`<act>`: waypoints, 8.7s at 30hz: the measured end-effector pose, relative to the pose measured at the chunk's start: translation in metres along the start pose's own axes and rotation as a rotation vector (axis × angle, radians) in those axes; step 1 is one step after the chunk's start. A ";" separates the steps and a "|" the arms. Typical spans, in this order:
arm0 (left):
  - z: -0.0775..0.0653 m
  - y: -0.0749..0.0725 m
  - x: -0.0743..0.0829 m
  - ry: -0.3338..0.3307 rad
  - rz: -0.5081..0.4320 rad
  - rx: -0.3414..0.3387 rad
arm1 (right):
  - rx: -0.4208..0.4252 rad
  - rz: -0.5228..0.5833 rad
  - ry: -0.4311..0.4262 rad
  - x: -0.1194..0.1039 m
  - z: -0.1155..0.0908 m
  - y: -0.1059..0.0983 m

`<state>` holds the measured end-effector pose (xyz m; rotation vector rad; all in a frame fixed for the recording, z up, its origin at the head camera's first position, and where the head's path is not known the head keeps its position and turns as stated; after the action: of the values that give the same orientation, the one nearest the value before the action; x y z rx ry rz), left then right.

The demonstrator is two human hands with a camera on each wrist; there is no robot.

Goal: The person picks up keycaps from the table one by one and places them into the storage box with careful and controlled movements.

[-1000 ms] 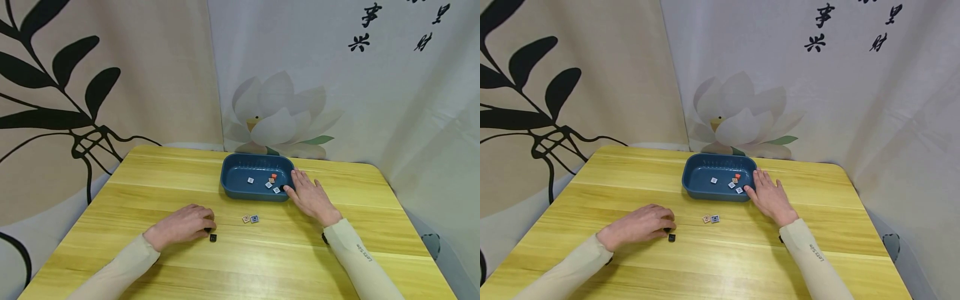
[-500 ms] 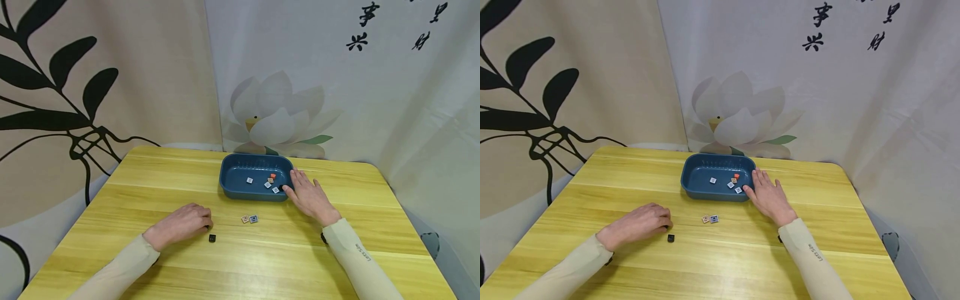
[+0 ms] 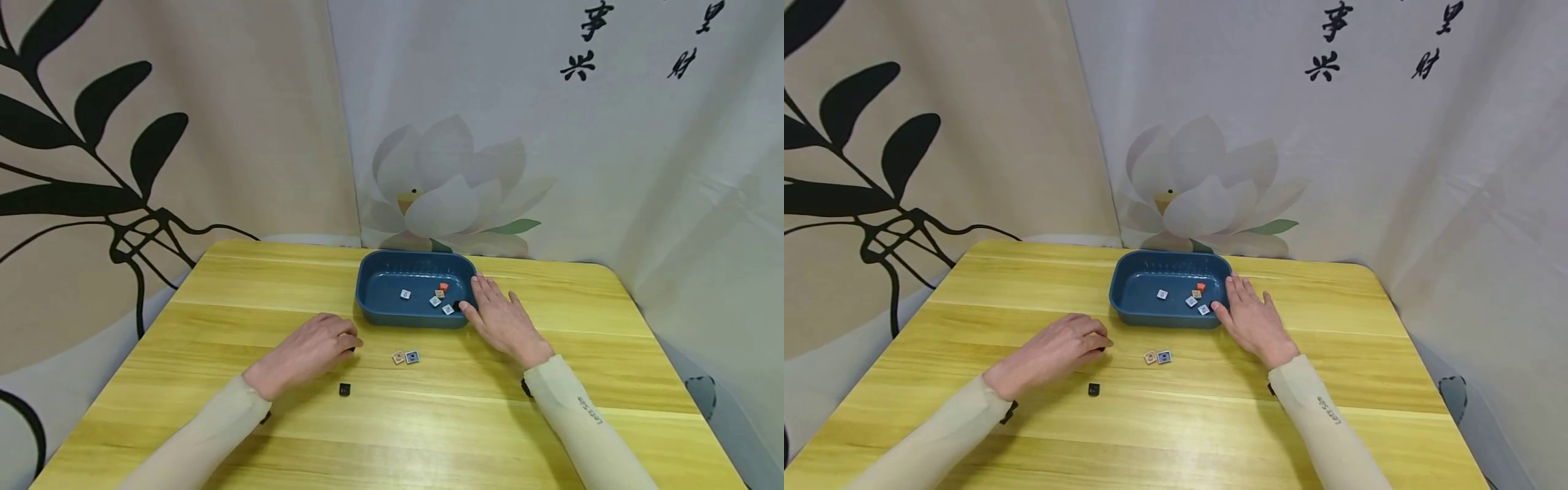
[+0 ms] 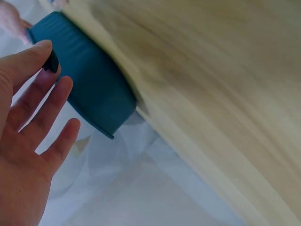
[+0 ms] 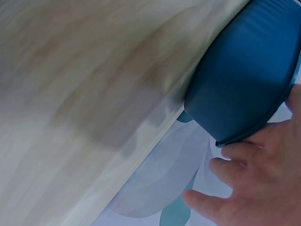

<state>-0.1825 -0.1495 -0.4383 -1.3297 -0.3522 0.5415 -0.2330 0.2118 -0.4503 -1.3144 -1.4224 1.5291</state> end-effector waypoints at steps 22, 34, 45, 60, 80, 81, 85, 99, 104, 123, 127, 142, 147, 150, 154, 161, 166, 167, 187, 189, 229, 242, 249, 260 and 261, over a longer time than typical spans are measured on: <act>0.064 -0.013 -0.007 -0.106 -0.128 0.073 | 0.012 -0.003 -0.003 0.000 0.000 0.001; 0.096 -0.009 -0.010 -0.185 -0.127 0.001 | 0.029 -0.014 -0.009 0.001 0.000 0.001; 0.113 0.006 -0.024 -0.319 -0.166 -0.091 | 0.012 -0.007 -0.005 0.001 0.000 0.001; 0.138 0.019 -0.030 -0.447 -0.215 -0.214 | 0.010 -0.011 0.006 -0.001 0.000 -0.002; 0.148 0.032 -0.034 -0.543 -0.217 -0.349 | 0.012 -0.015 -0.003 -0.001 0.001 -0.001; 0.148 0.032 -0.034 -0.544 -0.213 -0.349 | 0.012 -0.016 -0.003 0.000 0.001 -0.001; 0.148 0.032 -0.034 -0.545 -0.196 -0.336 | 0.012 -0.016 -0.005 0.000 0.001 -0.001; 0.122 0.019 -0.035 -0.470 -0.168 -0.083 | 0.002 -0.010 -0.002 0.000 0.000 -0.002; 0.112 0.010 -0.031 -0.419 -0.167 -0.028 | 0.006 -0.011 -0.004 0.000 0.000 -0.002; 0.041 0.000 -0.003 -0.256 -0.172 0.037 | 0.014 -0.014 -0.012 -0.001 0.001 0.000; 0.031 0.002 0.002 -0.236 -0.156 0.022 | 0.006 -0.015 -0.004 -0.001 0.001 -0.001; 0.002 0.018 0.017 -0.178 -0.117 -0.095 | 0.011 -0.014 -0.010 0.000 0.002 0.001; -0.006 0.021 0.020 -0.142 -0.090 -0.109 | 0.009 -0.019 -0.006 0.000 0.002 0.001; -0.012 0.023 0.022 -0.126 -0.069 -0.133 | 0.006 -0.020 -0.002 0.000 0.002 0.001; -0.019 0.024 0.023 -0.115 -0.077 -0.161 | 0.007 -0.014 -0.003 0.000 0.002 0.001; -0.026 0.025 0.023 -0.099 -0.110 -0.213 | 0.010 -0.014 -0.001 0.000 0.001 0.001; -0.029 0.025 0.020 -0.107 -0.127 -0.269 | 0.009 -0.014 -0.001 -0.001 0.001 0.000; -0.030 0.025 0.019 -0.106 -0.130 -0.279 | 0.009 -0.015 -0.002 -0.001 0.001 0.001; -0.029 0.018 0.016 0.063 -0.065 -0.232 | 0.035 -0.020 -0.008 0.000 0.001 0.001; -0.029 0.018 0.016 0.071 -0.062 -0.222 | 0.036 -0.020 -0.008 0.000 0.000 0.001; 0.043 -0.016 0.007 0.029 -0.050 0.030 | 0.020 -0.012 -0.004 -0.001 0.000 0.000; 0.084 -0.018 -0.009 -0.072 -0.004 0.025 | 0.005 -0.010 0.002 0.000 0.001 0.000; 0.104 -0.014 -0.018 -0.124 0.034 -0.007 | 0.018 -0.008 -0.001 -0.001 0.001 0.001; 0.141 0.001 -0.029 -0.271 0.036 -0.126 | 0.014 0.001 0.004 0.000 0.000 0.000; 0.144 0.002 -0.030 -0.279 0.037 -0.132 | 0.014 -0.001 0.004 0.000 0.000 0.000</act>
<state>-0.2846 -0.0483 -0.4080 -1.3923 -0.6017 0.7480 -0.2335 0.2118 -0.4507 -1.3077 -1.4065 1.5324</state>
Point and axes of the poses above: each hand's wrist, its own z-axis towards the middle knuckle, its own y-axis out of the palm, x = y × z, the point moved 2 cm from there along z, towards the middle knuckle, and after that the axes turned 3 degrees about -x, right-handed, at the moved point
